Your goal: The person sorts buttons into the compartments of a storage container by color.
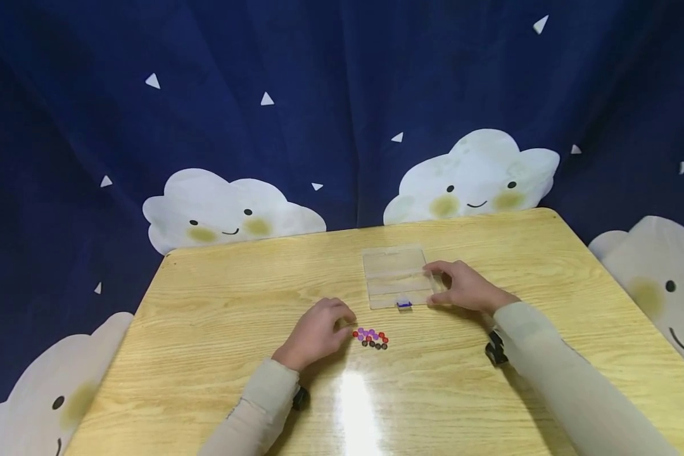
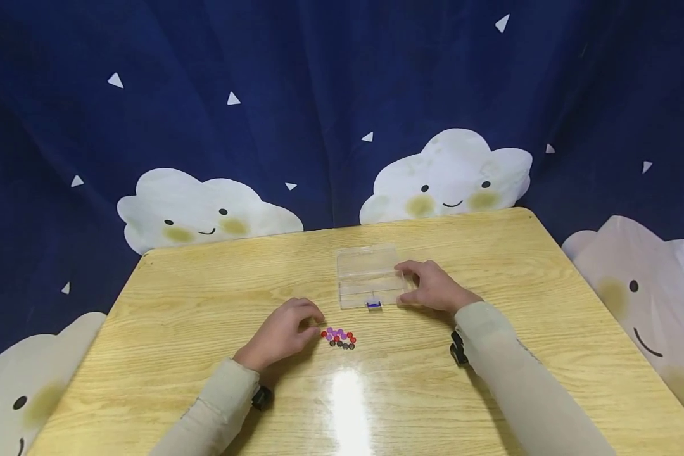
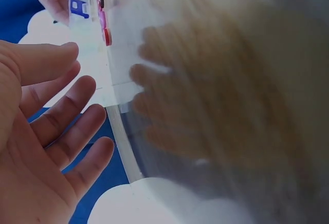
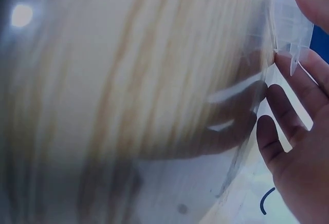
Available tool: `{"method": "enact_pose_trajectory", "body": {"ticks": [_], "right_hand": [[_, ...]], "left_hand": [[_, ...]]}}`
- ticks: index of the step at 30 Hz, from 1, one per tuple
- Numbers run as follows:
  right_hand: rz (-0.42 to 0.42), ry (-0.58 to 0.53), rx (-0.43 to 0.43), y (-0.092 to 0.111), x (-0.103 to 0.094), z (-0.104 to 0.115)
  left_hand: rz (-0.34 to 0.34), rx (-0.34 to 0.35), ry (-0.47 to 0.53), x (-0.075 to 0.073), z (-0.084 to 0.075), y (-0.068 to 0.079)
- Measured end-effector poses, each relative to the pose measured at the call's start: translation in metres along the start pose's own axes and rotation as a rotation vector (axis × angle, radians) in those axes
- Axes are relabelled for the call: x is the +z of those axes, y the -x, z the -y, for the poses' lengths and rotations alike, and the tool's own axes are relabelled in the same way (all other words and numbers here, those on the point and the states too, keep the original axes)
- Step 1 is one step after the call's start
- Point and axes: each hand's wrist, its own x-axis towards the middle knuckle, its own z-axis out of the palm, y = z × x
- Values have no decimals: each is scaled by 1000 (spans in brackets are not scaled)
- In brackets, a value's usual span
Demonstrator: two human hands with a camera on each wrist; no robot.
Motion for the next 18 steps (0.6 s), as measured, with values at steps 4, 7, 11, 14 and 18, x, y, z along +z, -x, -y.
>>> {"method": "enact_pose_trajectory", "body": {"ticks": [4,7,11,14,18], "right_hand": [[-2,5,17,0,0,0],[-5,6,19,-1,0,1],[-8,11,22,-1,0,1],[-4,21,22,-2,0,1],[-1,36,36,-1,0,1]], "left_hand": [[-8,-10,74,-1,1,1],[2,-49,211,-2,1,3],[12,-126,405,-4,1,3],[8,-168,468,-4,0,4],[15,-192,465,-1,-1,4]]}}
